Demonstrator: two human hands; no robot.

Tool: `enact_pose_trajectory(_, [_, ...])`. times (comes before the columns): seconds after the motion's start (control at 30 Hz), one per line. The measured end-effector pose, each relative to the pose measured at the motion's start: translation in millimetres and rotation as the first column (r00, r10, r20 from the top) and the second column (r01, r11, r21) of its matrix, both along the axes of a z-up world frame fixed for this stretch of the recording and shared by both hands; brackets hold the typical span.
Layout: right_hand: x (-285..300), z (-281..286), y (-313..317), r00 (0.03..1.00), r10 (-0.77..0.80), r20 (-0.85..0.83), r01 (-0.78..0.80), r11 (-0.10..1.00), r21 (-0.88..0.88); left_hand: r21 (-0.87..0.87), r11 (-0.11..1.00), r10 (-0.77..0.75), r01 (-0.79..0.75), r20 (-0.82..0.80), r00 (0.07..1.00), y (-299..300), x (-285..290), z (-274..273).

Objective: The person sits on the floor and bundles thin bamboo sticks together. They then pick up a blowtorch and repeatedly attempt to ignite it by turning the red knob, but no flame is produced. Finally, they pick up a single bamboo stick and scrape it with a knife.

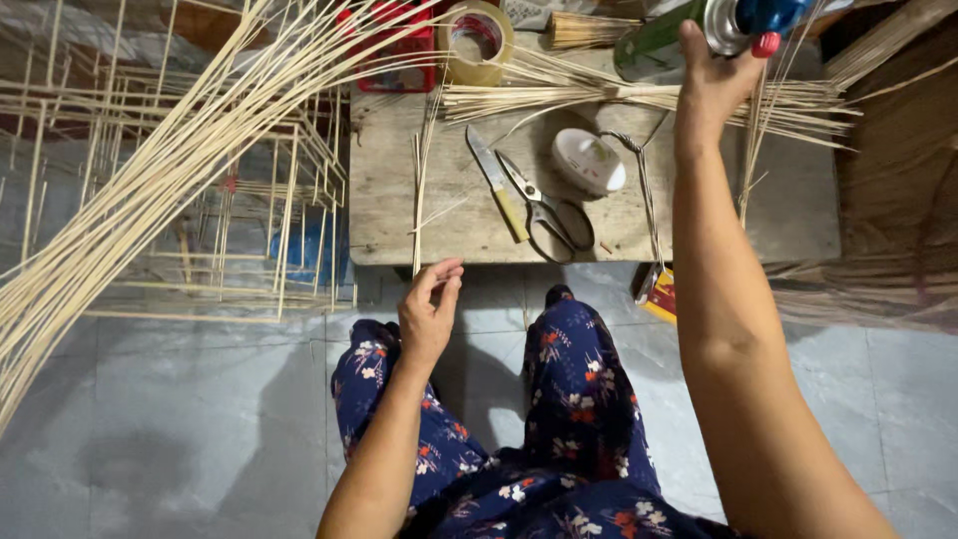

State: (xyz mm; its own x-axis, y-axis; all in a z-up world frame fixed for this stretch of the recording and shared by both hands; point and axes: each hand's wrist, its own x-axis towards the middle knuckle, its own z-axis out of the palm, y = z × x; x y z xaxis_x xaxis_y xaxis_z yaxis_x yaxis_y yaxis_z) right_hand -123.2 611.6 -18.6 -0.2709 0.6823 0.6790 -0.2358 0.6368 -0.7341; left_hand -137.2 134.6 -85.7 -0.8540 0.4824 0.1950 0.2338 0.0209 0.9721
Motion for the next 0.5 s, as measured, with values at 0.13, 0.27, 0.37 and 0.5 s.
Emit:
enact_pose_trajectory(0.13, [-37,-31,35,0.976,0.143,-0.163,-0.164,0.978,-0.127,-0.03,0.999,0.034,-0.032,0.06,0.998,5,-6,-2])
enact_pose_trajectory(0.27, [-56,-57,45,0.995,-0.077,-0.07,0.08,0.996,0.035,-0.059,0.997,0.048,-0.042,0.101,0.994,6,-8,-8])
enact_pose_trajectory(0.37, [-64,-62,44,0.99,-0.136,-0.037,0.137,0.99,0.042,-0.068,0.997,0.056,-0.046,0.148,0.987,6,-11,-10])
enact_pose_trajectory(0.5, [-64,-68,36,0.967,-0.244,0.07,0.246,0.969,-0.024,-0.072,0.996,0.065,-0.057,0.127,0.99,4,-8,-15])
